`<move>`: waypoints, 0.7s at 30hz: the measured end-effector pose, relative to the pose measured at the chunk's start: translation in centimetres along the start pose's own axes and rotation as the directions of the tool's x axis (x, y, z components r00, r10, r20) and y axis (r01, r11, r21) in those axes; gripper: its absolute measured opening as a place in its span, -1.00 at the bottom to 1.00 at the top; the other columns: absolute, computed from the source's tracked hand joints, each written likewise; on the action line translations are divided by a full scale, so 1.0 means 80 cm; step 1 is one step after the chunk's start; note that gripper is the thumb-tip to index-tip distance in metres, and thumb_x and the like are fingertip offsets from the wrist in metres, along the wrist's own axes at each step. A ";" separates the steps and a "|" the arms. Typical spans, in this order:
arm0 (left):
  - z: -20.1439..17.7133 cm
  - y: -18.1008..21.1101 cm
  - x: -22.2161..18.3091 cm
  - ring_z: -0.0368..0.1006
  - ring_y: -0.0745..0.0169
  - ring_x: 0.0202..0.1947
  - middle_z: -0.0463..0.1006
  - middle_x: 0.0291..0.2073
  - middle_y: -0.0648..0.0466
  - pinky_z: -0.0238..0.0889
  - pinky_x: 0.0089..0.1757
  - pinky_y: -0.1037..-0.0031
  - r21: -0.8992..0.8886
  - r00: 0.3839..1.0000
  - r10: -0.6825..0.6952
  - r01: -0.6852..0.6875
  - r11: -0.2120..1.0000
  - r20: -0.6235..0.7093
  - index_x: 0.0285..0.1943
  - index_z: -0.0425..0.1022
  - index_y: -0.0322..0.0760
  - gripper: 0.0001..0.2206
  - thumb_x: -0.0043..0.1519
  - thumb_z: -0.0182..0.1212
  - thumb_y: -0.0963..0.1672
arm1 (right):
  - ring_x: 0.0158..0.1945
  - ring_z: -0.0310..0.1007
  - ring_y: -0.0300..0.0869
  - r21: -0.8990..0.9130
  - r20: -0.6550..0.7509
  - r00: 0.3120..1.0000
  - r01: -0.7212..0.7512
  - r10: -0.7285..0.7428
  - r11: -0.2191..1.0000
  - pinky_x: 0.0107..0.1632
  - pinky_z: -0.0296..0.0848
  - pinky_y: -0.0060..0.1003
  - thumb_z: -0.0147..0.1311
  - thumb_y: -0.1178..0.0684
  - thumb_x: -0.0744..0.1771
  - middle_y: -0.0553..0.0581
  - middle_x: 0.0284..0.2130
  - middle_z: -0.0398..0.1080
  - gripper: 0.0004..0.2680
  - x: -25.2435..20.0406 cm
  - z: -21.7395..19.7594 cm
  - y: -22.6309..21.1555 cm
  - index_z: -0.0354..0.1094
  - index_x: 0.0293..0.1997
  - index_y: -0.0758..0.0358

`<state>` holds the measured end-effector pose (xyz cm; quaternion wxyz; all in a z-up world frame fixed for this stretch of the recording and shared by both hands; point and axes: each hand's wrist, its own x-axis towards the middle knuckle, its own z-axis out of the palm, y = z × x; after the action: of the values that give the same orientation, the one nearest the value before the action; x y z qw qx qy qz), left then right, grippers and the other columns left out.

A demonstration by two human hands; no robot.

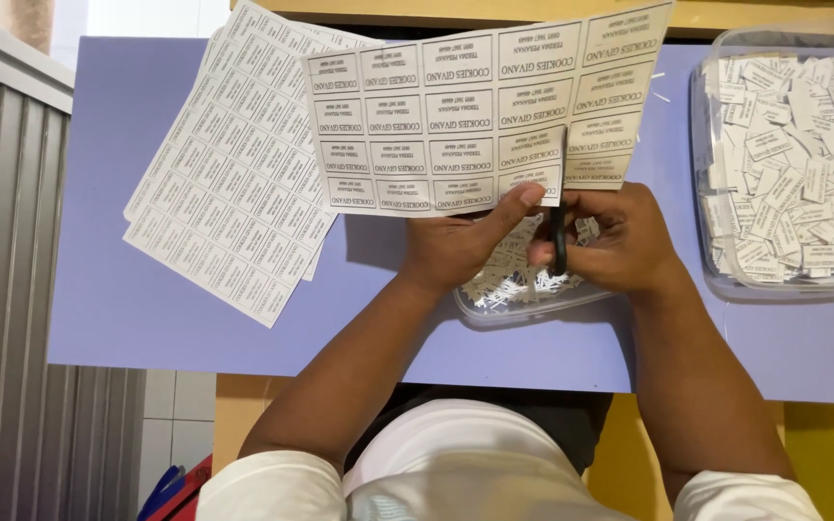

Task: Cutting printed paper sheets into individual small slips using scissors.

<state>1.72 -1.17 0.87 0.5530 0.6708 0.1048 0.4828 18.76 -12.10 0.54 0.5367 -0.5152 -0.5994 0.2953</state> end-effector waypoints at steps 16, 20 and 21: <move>0.016 -0.021 -0.029 0.56 0.11 0.15 0.59 0.05 0.05 0.46 0.26 0.32 0.008 0.985 -0.158 0.159 0.987 -0.075 0.13 0.47 -0.22 -0.71 0.27 0.39 -0.13 | 0.11 0.55 -0.01 -0.307 0.031 1.000 0.013 -0.004 0.952 0.15 0.53 -0.20 0.34 -0.13 0.22 0.17 0.01 0.52 -0.61 -0.017 -0.009 0.012 0.49 0.03 0.32; 0.013 -0.016 -0.024 0.56 0.16 0.07 0.60 -0.03 0.01 0.47 0.20 0.34 -0.034 0.984 -0.175 0.176 0.984 0.019 0.07 0.51 -0.25 -0.77 0.30 0.34 -0.12 | -0.23 0.42 -0.17 -0.155 -0.014 1.000 0.019 -0.021 0.988 -0.11 0.43 -0.31 0.38 -0.05 0.23 0.09 -0.39 0.44 -0.78 0.003 -0.001 -0.007 0.49 -0.31 0.28; 0.011 -0.014 -0.021 0.56 0.21 -0.02 0.61 -0.12 -0.03 0.48 0.14 0.34 -0.041 0.974 -0.211 0.215 0.976 0.086 0.00 0.52 -0.28 -0.80 0.32 0.30 -0.09 | -0.56 0.29 -0.27 0.009 -0.038 0.996 0.078 -0.078 0.997 -0.36 0.36 -0.39 0.46 0.04 0.21 0.06 -0.71 0.34 -0.78 0.014 0.003 -0.016 0.44 -0.54 0.30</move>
<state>1.97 -2.48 -0.90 0.6220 0.6608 0.1413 0.3956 18.25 -11.40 2.00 0.5618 -0.4940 -0.6073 0.2677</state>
